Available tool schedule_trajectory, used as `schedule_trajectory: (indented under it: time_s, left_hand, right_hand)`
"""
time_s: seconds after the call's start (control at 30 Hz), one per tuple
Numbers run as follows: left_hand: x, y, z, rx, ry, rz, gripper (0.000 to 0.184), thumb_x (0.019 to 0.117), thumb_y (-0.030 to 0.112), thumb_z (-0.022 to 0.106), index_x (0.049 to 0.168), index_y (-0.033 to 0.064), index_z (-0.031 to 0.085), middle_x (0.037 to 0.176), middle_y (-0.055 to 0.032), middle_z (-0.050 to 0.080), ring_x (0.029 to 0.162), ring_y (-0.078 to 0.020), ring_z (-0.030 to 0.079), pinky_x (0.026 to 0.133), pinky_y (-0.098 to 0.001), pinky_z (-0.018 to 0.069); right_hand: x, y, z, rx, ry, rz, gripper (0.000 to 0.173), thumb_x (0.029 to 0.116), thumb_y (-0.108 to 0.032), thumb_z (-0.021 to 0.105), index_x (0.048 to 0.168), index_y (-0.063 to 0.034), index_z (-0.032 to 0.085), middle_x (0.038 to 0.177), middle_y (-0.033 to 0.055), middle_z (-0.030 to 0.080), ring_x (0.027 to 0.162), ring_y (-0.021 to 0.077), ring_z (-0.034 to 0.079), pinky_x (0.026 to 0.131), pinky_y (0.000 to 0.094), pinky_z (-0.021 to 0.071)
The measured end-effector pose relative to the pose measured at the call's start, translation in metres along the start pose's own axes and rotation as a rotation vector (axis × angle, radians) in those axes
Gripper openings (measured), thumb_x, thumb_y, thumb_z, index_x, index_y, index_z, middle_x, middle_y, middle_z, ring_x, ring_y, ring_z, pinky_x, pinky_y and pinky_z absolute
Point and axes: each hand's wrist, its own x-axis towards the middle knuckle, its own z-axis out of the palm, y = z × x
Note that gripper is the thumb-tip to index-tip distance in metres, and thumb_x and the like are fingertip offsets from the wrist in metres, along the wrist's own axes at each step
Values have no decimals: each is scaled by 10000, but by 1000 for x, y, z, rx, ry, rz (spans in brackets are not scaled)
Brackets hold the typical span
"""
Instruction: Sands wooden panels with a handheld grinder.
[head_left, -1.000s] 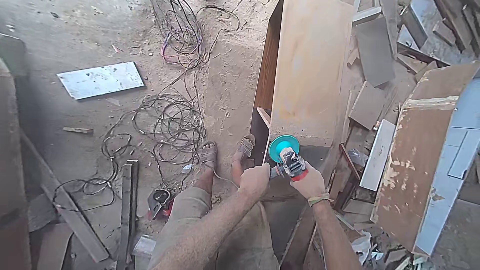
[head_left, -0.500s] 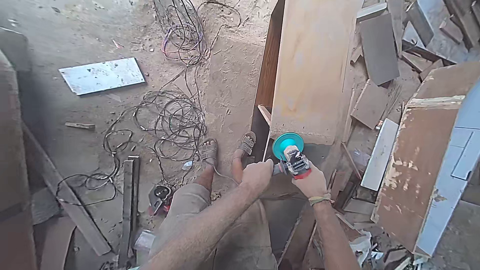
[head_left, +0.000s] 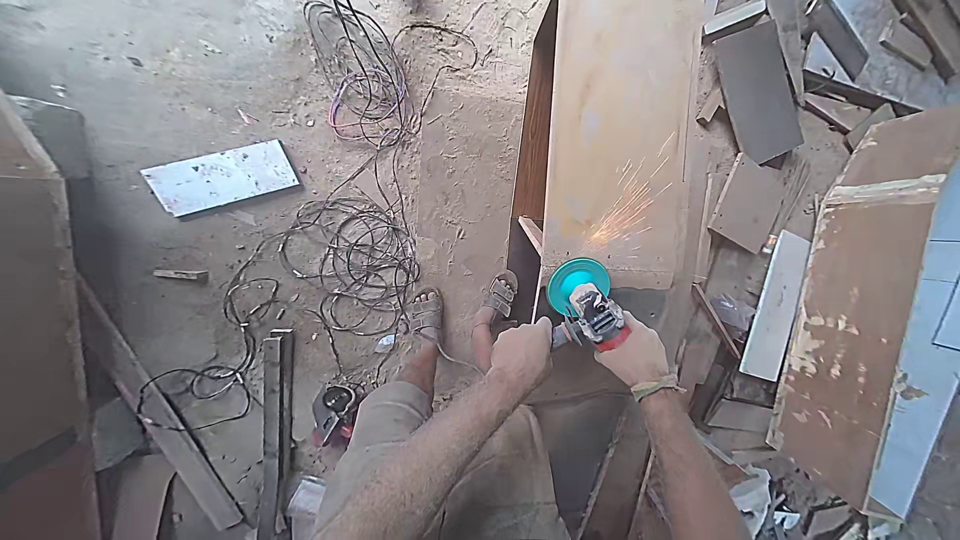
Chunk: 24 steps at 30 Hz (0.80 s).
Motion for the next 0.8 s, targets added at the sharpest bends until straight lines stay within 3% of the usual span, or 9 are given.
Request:
schedule_trajectory:
  time_s: [0.17, 0.43, 0.67, 0.8]
  left_hand:
    - [-9, -18, -9, 4, 28, -112, 357, 908, 261, 652, 1234, 128, 596, 1079, -146, 727, 1015, -361, 722, 801, -581, 576]
    - [8, 42, -9, 68, -41, 56, 306, 909, 239, 654, 1190, 123, 621, 1090, -147, 722, 1024, -377, 716, 771, -601, 581]
    - [-9, -16, 4, 101, 43, -106, 340, 942, 315, 622, 1238, 148, 602, 1071, -133, 736, 1005, -356, 730, 798, -578, 586]
    - [-7, -4, 7, 84, -3, -86, 363, 943, 321, 630, 1248, 126, 605, 1107, -146, 730, 1042, -359, 722, 828, -590, 581]
  right_hand:
    - [-1, -31, -6, -69, -46, -69, 726, 696, -402, 833, 1343, -154, 615, 1137, 125, 746, 1068, 317, 732, 883, 561, 593]
    - [4, 39, -4, 107, 16, 102, 807, 631, -334, 926, 1355, -122, 636, 1218, 157, 726, 1148, 336, 699, 978, 599, 551]
    - [-9, -15, 16, 40, -71, -29, 755, 697, -408, 835, 1371, -157, 607, 1157, 129, 746, 1085, 318, 729, 905, 562, 589]
    - [-11, -5, 4, 16, -112, 5, 749, 700, -398, 841, 1369, -155, 609, 1180, 139, 737, 1102, 327, 721, 913, 574, 582]
